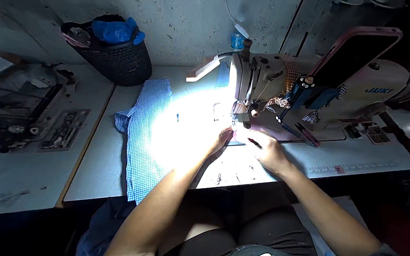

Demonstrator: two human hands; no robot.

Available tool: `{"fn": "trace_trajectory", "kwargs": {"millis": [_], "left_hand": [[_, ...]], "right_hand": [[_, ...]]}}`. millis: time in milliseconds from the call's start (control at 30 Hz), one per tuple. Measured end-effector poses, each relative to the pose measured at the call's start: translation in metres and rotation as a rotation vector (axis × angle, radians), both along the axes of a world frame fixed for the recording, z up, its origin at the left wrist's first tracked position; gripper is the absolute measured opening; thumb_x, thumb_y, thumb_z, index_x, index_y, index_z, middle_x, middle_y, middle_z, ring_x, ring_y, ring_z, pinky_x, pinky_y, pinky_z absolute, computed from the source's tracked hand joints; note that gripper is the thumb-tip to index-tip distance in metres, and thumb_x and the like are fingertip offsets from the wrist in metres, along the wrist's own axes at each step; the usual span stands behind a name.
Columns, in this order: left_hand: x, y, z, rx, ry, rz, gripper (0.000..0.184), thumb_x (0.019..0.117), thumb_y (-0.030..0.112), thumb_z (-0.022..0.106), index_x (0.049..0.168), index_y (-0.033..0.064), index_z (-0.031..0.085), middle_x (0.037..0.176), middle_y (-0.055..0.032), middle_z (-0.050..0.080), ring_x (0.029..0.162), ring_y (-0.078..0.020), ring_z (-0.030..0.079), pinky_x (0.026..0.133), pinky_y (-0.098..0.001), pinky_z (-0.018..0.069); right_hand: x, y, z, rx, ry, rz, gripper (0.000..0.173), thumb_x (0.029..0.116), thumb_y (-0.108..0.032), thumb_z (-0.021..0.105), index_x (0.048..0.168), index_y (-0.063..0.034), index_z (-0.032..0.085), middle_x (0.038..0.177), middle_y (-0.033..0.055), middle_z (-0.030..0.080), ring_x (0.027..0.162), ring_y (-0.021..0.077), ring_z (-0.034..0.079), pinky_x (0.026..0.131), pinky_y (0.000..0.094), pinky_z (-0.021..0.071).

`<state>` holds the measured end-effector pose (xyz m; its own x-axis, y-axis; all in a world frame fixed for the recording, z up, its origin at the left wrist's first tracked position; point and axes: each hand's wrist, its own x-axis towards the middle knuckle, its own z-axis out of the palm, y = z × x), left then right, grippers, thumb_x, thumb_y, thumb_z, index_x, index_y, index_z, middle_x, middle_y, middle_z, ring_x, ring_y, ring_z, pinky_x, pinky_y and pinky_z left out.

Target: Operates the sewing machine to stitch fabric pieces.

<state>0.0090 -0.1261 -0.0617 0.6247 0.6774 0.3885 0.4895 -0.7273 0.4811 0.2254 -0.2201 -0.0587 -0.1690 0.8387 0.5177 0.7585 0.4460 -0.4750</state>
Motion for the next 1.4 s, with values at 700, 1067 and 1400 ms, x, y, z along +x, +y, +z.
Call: {"fn": "trace_trajectory", "kwargs": {"millis": [700,1067,1400], "left_hand": [[-0.002,0.020,-0.004,0.136,-0.010,0.010,0.018,0.1012,0.014,0.059,0.104,0.0082,0.076,0.103,-0.0109,0.073,0.103,-0.0277,0.068,0.094,-0.0469,0.0501],[-0.001,0.023,-0.002,0.116,-0.022,-0.001,0.020,0.1020,0.012,0.058,0.108,0.0053,0.076,0.108,-0.0134,0.073,0.108,-0.0303,0.068,0.098,-0.0480,0.0498],[0.000,0.032,-0.005,0.116,-0.035,0.014,0.020,0.1017,0.012,0.058,0.108,0.0042,0.076,0.108,-0.0149,0.073,0.107,-0.0317,0.068,0.097,-0.0486,0.0498]], "right_hand": [[0.184,-0.041,-0.010,0.091,-0.239,-0.764,0.061,0.0988,-0.014,0.054,0.155,0.0036,0.037,0.162,0.0286,0.032,0.153,0.0436,0.028,0.121,0.0543,0.0315],[0.187,-0.040,-0.013,0.123,-0.252,-0.763,0.063,0.0985,-0.017,0.054,0.155,0.0022,0.036,0.162,0.0265,0.033,0.154,0.0409,0.028,0.123,0.0519,0.0295],[0.183,-0.044,-0.012,0.131,-0.337,-0.793,0.031,0.0970,-0.006,0.049,0.116,0.0029,0.071,0.119,0.0263,0.070,0.119,0.0455,0.063,0.107,0.0600,0.0420]]}}
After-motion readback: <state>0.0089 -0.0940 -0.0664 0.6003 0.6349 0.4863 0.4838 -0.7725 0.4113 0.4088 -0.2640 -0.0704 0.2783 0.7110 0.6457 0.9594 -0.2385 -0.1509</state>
